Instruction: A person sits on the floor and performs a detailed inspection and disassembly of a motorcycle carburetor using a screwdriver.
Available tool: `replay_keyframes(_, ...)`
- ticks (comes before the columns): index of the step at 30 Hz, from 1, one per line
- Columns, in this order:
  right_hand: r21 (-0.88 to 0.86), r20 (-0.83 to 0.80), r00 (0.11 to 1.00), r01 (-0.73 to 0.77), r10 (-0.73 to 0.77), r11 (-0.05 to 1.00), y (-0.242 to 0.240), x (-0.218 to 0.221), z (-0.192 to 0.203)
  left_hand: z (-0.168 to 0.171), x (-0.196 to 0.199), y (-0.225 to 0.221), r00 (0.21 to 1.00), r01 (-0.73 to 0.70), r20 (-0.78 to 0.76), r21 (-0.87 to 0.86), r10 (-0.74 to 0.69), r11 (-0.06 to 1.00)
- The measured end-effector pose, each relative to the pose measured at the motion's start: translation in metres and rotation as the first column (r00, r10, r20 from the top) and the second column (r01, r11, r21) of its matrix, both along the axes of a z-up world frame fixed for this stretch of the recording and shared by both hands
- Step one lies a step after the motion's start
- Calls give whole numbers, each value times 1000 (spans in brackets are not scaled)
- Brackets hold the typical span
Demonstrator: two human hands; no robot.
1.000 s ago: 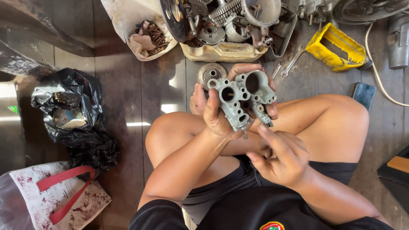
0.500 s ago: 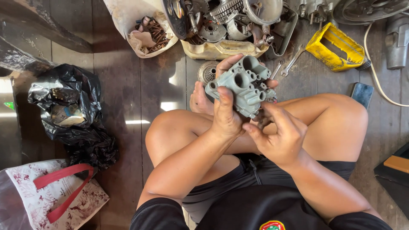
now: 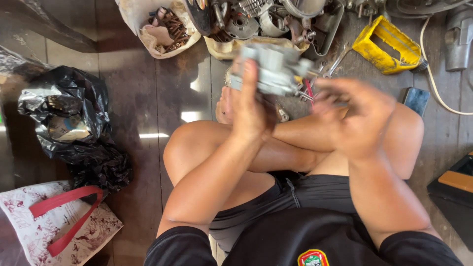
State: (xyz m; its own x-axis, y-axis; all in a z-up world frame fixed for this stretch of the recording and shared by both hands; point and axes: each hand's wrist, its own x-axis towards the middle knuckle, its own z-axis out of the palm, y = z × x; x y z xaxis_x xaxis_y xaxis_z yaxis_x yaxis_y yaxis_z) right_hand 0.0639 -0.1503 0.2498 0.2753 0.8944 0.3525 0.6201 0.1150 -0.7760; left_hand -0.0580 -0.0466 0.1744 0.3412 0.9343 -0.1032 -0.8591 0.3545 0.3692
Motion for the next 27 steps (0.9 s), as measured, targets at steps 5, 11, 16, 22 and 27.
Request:
replay_keyframes(5, -151, 46, 998, 48, -42, 987, 36, 50, -70, -2, -28, 49, 994, -78, -82, -128, 68, 989)
replay_keyframes(11, -772, 405, 872, 166, 273, 614, 34, 31, -246, 13, -47, 58, 983, -74, 160, -130, 94, 989)
replay_keyframes(16, -774, 425, 867, 199, 260, 602, 30, 43, -283, 9, -50, 56, 963, 42, 271, -116, -9, 992)
replay_keyframes(22, -640, 1, 972, 180, -233, 747, 18, 44, -215, 5, -48, 55, 974, 33, 227, -203, 14, 979)
replay_keyframes(27, -192, -690, 721, -91, -68, 977, -23, 5, -88, -4, -46, 54, 922, 8, 387, 1, -8, 1000)
